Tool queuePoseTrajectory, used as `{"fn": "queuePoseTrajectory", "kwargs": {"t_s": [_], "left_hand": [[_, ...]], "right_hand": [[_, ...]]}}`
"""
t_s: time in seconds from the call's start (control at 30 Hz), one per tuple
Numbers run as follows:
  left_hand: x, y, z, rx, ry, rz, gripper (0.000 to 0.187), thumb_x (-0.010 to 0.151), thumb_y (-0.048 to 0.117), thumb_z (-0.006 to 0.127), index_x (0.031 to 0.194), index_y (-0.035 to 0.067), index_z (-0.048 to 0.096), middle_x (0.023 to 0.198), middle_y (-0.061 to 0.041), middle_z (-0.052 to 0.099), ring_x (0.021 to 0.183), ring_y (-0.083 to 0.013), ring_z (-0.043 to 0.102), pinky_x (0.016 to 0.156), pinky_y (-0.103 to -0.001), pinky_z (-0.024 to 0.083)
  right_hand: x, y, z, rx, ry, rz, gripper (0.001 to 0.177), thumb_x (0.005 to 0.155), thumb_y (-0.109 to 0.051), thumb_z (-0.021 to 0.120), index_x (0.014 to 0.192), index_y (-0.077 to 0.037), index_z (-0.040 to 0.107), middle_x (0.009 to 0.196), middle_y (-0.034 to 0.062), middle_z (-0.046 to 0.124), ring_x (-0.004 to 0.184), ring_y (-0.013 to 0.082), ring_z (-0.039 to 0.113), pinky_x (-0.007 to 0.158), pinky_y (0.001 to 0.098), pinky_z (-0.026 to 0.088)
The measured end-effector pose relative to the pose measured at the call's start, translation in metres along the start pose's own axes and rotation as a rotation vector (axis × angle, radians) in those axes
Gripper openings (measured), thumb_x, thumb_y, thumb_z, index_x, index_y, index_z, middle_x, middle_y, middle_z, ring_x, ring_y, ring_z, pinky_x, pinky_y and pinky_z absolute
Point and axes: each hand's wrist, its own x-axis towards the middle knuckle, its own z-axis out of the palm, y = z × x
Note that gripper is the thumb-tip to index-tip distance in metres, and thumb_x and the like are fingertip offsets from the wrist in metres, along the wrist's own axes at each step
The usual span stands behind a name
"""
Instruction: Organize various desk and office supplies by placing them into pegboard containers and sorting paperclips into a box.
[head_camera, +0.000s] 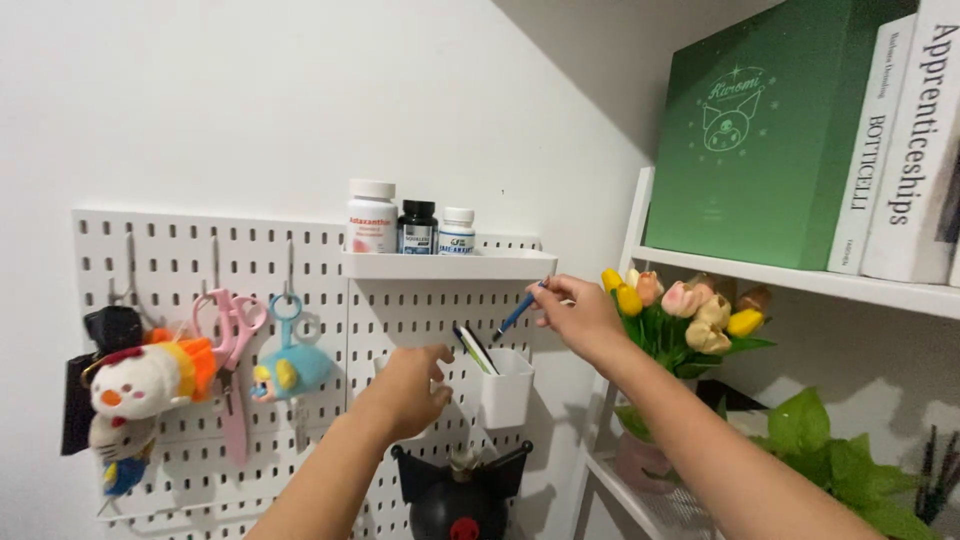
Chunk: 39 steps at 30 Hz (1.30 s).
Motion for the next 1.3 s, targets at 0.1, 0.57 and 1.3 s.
{"fn": "queuePoseTrajectory", "kwargs": {"t_s": [0.1,0.57,1.3], "left_hand": [[0.020,-0.005,0.011,0.070,-0.090,-0.064,0.048,0.087,0.017,0.073,0.132,0.009,0.057,0.114,-0.015,0.074,0.113,-0.0308,0.069,0.098,-0.038,0.055],[0.113,-0.055,0.084,-0.021,0.030,-0.128,0.052,0.082,0.023,0.077,0.121,-0.004,0.057,0.109,-0.027,0.071,0.105,-0.0400,0.071,0.092,-0.043,0.057],[0.140,-0.050,0.117,-0.448,0.250,-0.434,0.051,0.072,0.004,0.081,0.121,0.002,0.066,0.114,-0.019,0.073,0.104,-0.0308,0.074,0.090,-0.037,0.059]], "right_hand": [[0.009,0.015,0.003,-0.254,-0.055,-0.194,0.026,0.092,-0.028,0.067,0.106,-0.008,0.075,0.084,0.0077,0.078,0.067,0.0146,0.072,0.065,0.0301,0.057],[0.034,0.086,0.057,-0.303,-0.213,-0.158,0.023,0.095,-0.023,0.062,0.104,-0.003,0.069,0.085,0.0161,0.077,0.073,0.0280,0.074,0.071,0.0393,0.057],[0.069,0.129,0.087,-0.085,-0.586,0.155,0.044,0.082,-0.014,0.078,0.123,-0.002,0.069,0.098,0.0021,0.078,0.088,0.0103,0.072,0.083,0.0241,0.057]]}}
